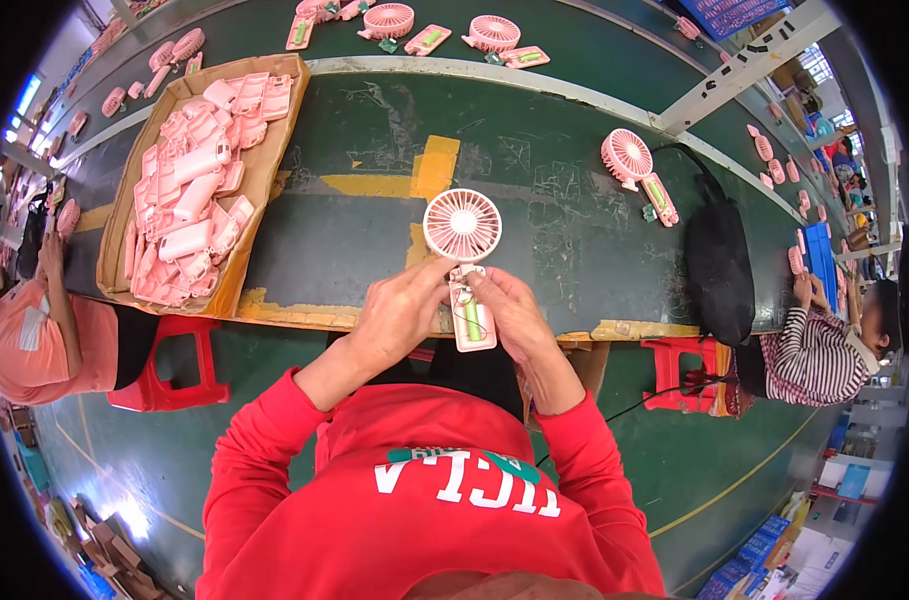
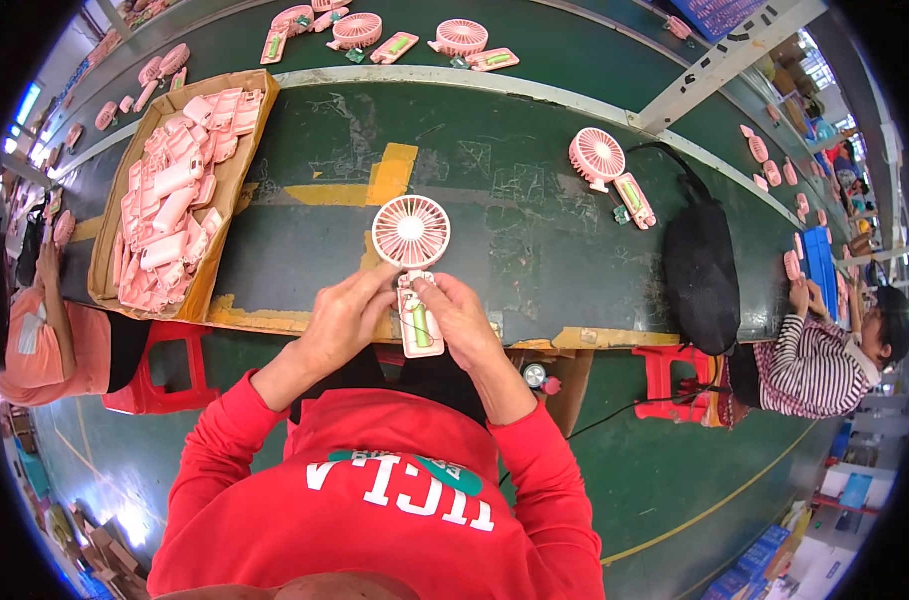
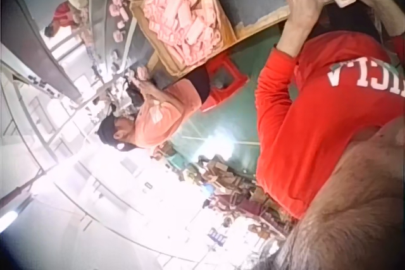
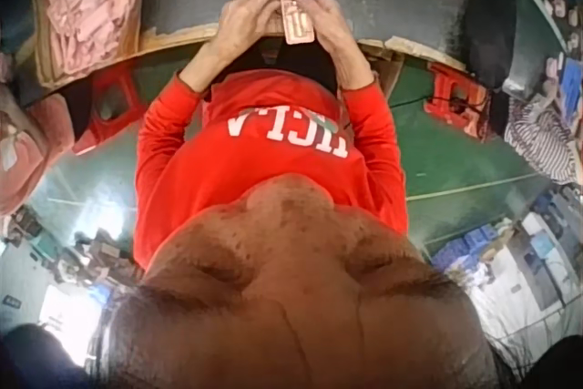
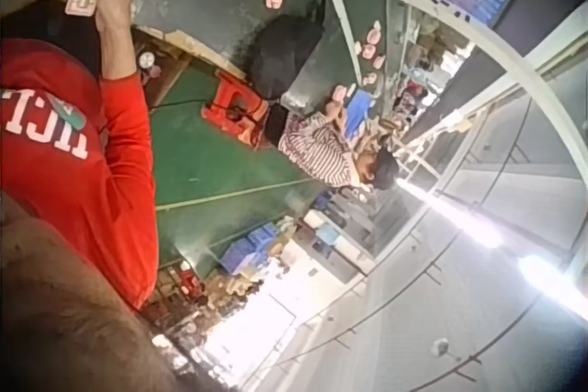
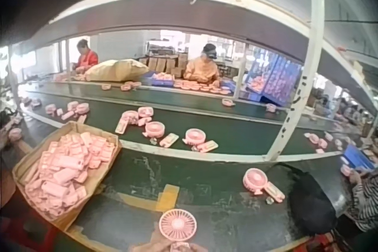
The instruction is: The person places a box of casings on the table, takes off a bag, and assembles handheld fans by taking fan heads, motor components, and batteries from a conveyor belt, connecting them together, and snapping on the handle covers by hand.
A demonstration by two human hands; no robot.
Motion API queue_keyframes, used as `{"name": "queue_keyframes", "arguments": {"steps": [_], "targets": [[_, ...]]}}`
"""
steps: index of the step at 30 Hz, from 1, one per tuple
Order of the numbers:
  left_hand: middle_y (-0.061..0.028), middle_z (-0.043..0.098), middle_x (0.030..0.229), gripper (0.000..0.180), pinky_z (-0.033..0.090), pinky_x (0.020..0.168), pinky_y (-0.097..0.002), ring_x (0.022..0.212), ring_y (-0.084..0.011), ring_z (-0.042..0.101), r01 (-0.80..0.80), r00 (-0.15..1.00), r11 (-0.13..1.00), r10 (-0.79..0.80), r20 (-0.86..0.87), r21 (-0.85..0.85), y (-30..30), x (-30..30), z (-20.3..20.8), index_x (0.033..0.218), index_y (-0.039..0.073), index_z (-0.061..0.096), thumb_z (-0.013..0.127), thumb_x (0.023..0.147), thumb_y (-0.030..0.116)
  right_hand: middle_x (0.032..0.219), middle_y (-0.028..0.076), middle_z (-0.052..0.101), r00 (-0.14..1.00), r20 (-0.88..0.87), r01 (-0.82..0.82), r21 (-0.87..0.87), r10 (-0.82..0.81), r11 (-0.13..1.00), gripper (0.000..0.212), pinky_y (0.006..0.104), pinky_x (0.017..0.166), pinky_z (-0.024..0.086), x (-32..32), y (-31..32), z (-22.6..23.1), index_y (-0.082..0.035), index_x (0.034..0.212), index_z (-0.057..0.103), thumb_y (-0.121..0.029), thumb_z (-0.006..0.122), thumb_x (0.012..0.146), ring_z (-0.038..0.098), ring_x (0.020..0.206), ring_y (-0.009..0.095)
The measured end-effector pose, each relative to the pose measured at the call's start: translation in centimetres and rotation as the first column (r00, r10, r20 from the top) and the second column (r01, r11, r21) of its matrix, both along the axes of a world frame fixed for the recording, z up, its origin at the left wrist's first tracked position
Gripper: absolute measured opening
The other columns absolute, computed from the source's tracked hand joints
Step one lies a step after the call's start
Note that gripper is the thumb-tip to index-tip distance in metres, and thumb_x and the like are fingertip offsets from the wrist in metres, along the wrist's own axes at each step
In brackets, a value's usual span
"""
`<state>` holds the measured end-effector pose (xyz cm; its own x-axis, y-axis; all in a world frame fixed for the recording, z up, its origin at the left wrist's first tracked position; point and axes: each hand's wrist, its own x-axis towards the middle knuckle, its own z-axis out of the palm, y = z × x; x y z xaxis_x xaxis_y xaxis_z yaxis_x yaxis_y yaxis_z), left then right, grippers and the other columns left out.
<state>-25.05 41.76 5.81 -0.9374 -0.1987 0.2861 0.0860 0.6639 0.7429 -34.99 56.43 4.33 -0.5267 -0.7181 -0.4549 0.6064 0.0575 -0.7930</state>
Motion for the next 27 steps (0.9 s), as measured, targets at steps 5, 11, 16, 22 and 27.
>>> {"name": "queue_keyframes", "arguments": {"steps": [5, 11, 16, 22, 27], "targets": [[-0.0147, 0.06, 0.081, 0.019, 0.05, 0.062, -0.0376, 0.072, -0.0312, 0.062, -0.046, 0.993, 0.995, 0.035, -0.115, -0.093, 0.5, 1.2, -0.3, 0.097, 0.002, 0.061, 0.062, 0.078, -0.001, 0.093, 0.007, 0.062, 0.992, 0.007, 0.125, -0.048, -0.125, 0.991, 0.025, 0.0242, 0.068, 0.052, 0.3, -0.3, -0.6, 0.001, 0.106, 0.054, -0.021, 0.051, 0.094, 0.061, 0.079, 0.011], [-0.0128, 0.061, 0.08, 0.013, 0.05, 0.06, -0.0362, 0.07, -0.0282, 0.062, 0.075, 0.974, 0.989, -0.1, -0.203, -0.129, 0.6, 0.4, -0.5, 0.089, 0.002, 0.063, 0.065, 0.076, 0.001, 0.091, 0.006, 0.062, 0.99, -0.038, 0.135, -0.021, -0.136, 0.991, 0.024, 0.0227, 0.065, 0.051, 0.6, -0.4, -1.2, 0.0, 0.103, 0.055, -0.021, 0.051, 0.094, 0.06, 0.077, 0.009], [-0.0109, 0.06, 0.073, 0.01, 0.05, 0.056, -0.0354, 0.062, -0.0274, 0.061, -0.141, 0.99, 0.99, 0.141, -0.015, 0.004, 1.8, 0.1, -0.1, 0.081, 0.002, 0.061, 0.068, 0.074, 0.003, 0.091, 0.006, 0.062, 0.974, -0.086, 0.205, -0.049, -0.208, 0.978, 0.024, 0.0228, 0.065, 0.05, 1.3, -1.2, -1.5, 0.0, 0.103, 0.056, -0.021, 0.052, 0.093, 0.059, 0.077, 0.009], [-0.0161, 0.06, 0.069, 0.014, 0.05, 0.055, -0.0369, 0.061, -0.0301, 0.062, -0.275, 0.959, 0.942, 0.256, 0.12, 0.194, 2.4, 0.2, -1.5, 0.084, 0.004, 0.06, 0.067, 0.076, 0.014, 0.094, 0.007, 0.063, 0.942, -0.115, 0.318, 0.008, -0.315, 0.948, 0.023, 0.0243, 0.069, 0.05, 2.1, -1.5, -1.0, 0.003, 0.102, 0.058, -0.017, 0.052, 0.092, 0.061, 0.082, 0.012], [-0.0145, 0.061, 0.071, 0.011, 0.049, 0.06, -0.0396, 0.067, -0.0333, 0.061, -0.173, 0.972, 0.984, 0.165, 0.17, 0.032, -0.7, 0.7, 0.8, 0.082, 0.005, 0.059, 0.062, 0.077, 0.015, 0.094, 0.013, 0.063, 0.966, -0.048, 0.252, -0.022, -0.252, 0.968, 0.024, 0.0266, 0.071, 0.052, 1.6, -0.4, -0.8, 0.005, 0.103, 0.055, -0.017, 0.05, 0.094, 0.063, 0.083, 0.017]]}}
